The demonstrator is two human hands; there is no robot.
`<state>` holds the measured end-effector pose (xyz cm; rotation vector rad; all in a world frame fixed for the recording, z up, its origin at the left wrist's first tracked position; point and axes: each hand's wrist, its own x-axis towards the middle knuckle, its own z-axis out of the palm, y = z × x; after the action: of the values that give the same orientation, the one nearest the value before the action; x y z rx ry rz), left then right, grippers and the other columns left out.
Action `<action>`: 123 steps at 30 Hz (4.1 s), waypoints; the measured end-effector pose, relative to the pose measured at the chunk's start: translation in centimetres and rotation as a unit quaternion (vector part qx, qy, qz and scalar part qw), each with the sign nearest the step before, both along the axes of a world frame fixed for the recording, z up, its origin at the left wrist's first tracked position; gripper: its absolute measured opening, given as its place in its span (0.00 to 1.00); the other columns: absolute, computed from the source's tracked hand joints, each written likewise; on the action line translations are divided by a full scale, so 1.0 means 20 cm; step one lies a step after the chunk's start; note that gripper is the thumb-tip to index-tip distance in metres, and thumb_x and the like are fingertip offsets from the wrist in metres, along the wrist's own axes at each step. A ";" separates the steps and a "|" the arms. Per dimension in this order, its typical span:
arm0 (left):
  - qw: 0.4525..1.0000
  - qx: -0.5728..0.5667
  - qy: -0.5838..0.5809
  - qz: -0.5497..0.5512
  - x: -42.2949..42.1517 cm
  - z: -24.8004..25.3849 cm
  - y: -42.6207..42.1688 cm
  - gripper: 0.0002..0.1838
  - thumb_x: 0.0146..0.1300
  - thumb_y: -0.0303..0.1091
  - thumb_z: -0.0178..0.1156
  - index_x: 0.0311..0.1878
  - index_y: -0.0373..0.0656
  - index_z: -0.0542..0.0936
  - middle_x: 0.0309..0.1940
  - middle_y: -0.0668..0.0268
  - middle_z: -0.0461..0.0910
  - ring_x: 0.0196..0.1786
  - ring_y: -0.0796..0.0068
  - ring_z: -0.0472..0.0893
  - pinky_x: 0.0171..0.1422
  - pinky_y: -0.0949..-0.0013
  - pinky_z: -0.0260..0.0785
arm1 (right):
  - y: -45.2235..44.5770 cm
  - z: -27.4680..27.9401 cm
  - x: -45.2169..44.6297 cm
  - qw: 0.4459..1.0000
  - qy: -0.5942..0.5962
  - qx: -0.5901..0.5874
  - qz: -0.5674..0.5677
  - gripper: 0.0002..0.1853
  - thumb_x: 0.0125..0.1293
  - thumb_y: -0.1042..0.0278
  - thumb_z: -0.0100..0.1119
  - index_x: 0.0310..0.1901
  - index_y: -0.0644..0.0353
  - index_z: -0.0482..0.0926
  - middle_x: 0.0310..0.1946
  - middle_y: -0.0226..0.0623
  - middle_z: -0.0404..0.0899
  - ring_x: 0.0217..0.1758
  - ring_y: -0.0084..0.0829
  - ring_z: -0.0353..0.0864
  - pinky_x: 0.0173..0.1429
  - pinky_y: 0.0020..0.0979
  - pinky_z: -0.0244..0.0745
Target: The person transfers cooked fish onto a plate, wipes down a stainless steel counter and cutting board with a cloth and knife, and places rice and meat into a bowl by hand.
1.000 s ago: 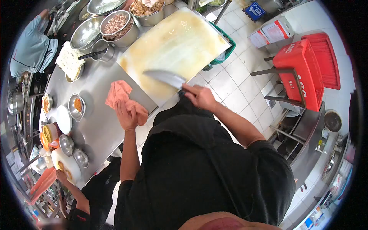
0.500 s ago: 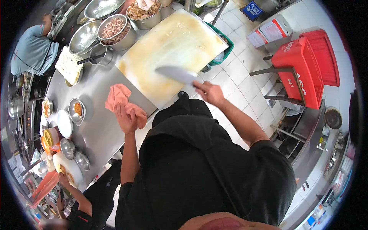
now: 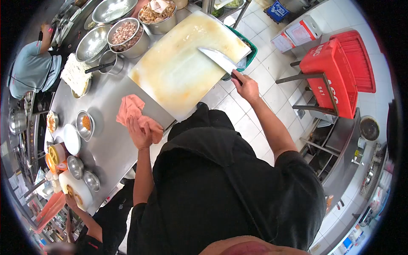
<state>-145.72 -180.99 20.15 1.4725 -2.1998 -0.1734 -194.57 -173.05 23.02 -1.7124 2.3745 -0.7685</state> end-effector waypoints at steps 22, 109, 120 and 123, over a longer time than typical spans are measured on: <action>1.000 0.006 0.008 0.001 0.01 0.01 0.01 0.29 0.63 0.40 0.59 0.64 0.34 0.69 0.66 0.50 0.67 0.72 0.44 0.61 0.76 0.49 0.53 | -0.12 0.00 -0.05 0.995 -0.034 -0.016 -0.087 0.17 0.66 0.54 0.60 0.55 0.46 0.80 0.38 0.40 0.85 0.36 0.44 0.85 0.40 0.42 0.80; 1.000 0.002 0.014 0.004 0.04 0.00 -0.02 0.29 0.61 0.41 0.61 0.62 0.34 0.70 0.66 0.49 0.67 0.71 0.43 0.62 0.74 0.48 0.54 | -0.88 -0.04 -0.06 0.991 -0.030 0.045 -0.126 0.21 0.68 0.48 0.47 0.56 0.46 0.80 0.40 0.51 0.83 0.44 0.50 0.83 0.49 0.48 0.77; 1.000 0.001 0.010 0.014 0.04 -0.02 -0.01 0.30 0.61 0.41 0.61 0.63 0.34 0.69 0.68 0.50 0.66 0.72 0.44 0.61 0.75 0.49 0.53 | -0.75 -0.02 0.03 0.990 -0.091 0.033 -0.104 0.22 0.67 0.48 0.50 0.58 0.45 0.79 0.43 0.53 0.82 0.46 0.52 0.83 0.52 0.47 0.76; 1.000 0.002 0.017 0.015 0.03 -0.03 -0.01 0.30 0.61 0.41 0.61 0.63 0.34 0.70 0.68 0.50 0.66 0.72 0.44 0.61 0.75 0.49 0.53 | -0.75 0.08 -0.18 0.980 -0.058 0.040 -0.184 0.23 0.67 0.48 0.49 0.59 0.48 0.78 0.44 0.53 0.82 0.47 0.51 0.83 0.52 0.47 0.76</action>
<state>-145.04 -181.28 19.58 1.4946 -2.1507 -0.1916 -198.22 -188.05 24.59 -1.1767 2.6319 -0.7813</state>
